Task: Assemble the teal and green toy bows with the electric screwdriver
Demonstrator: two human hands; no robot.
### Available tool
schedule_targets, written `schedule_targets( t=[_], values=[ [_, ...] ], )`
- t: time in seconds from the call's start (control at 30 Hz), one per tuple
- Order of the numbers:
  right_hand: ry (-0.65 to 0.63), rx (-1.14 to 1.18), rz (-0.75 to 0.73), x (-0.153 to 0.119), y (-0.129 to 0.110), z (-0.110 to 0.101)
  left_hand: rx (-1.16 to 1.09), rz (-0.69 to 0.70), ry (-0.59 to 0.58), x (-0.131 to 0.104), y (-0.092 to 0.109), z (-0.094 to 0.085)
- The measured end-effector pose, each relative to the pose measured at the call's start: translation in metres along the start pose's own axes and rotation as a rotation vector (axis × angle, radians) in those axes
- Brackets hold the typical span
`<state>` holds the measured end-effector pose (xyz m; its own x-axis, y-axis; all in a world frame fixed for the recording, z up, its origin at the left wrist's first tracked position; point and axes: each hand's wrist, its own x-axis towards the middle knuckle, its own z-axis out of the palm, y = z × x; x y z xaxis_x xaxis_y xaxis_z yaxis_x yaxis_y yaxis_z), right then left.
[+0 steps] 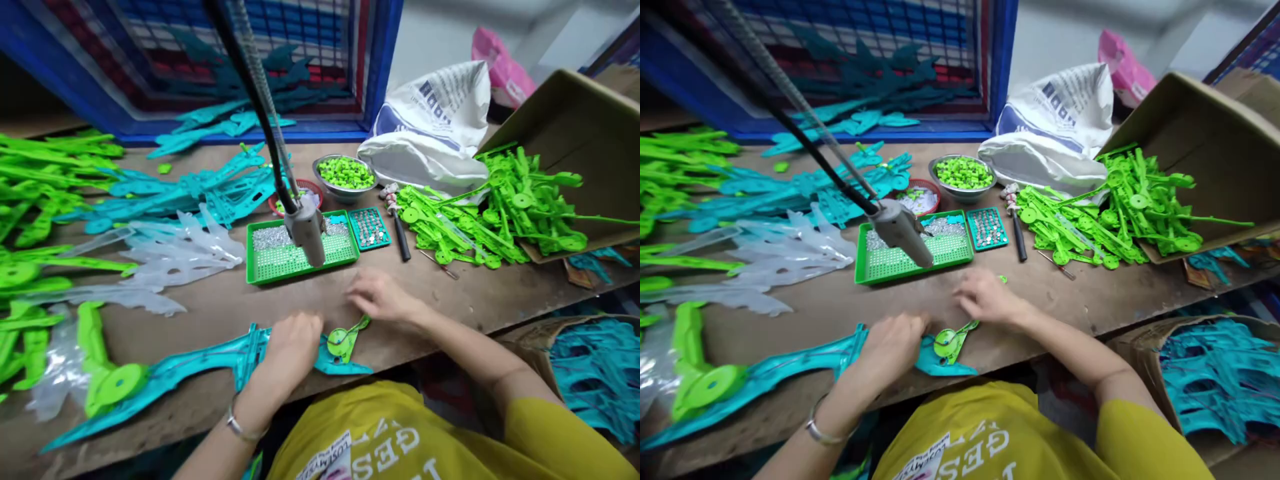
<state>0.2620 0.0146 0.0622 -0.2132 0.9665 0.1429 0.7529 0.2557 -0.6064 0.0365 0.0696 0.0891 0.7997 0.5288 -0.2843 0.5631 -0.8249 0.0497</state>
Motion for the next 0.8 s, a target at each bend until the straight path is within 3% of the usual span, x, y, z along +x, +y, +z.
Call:
schedule_targets(
  t=[0.17, 0.27, 0.4, 0.53, 0.63, 0.7, 0.8],
  values=[
    [0.254, -0.273, 0.326, 0.041, 0.069, -0.078, -0.014, 0.043, 0.099, -0.005, -0.005, 0.013],
    [0.214, -0.535, 0.627, 0.052, 0.1, -0.124, -0.051, 0.001, 0.086, -0.007, -0.005, 0.017],
    [0.135, -0.663, 0.939, 0.032, 0.126, -0.168, -0.081, -0.007, 0.075, -0.011, -0.01, 0.026],
    [0.019, -0.682, 1.127, -0.002, 0.139, -0.179, -0.121, 0.063, 0.202, -0.013, -0.024, 0.044],
    [0.005, -0.676, 1.141, -0.025, 0.146, -0.177, -0.168, 0.097, 0.417, -0.016, -0.027, 0.044],
    [0.078, -0.678, 1.079, -0.039, 0.147, -0.178, -0.227, 0.093, 0.587, -0.021, -0.024, 0.035],
    [0.34, -0.727, 0.913, -0.058, 0.138, -0.178, -0.341, -0.001, 0.8, -0.033, -0.013, 0.02]
  ],
)
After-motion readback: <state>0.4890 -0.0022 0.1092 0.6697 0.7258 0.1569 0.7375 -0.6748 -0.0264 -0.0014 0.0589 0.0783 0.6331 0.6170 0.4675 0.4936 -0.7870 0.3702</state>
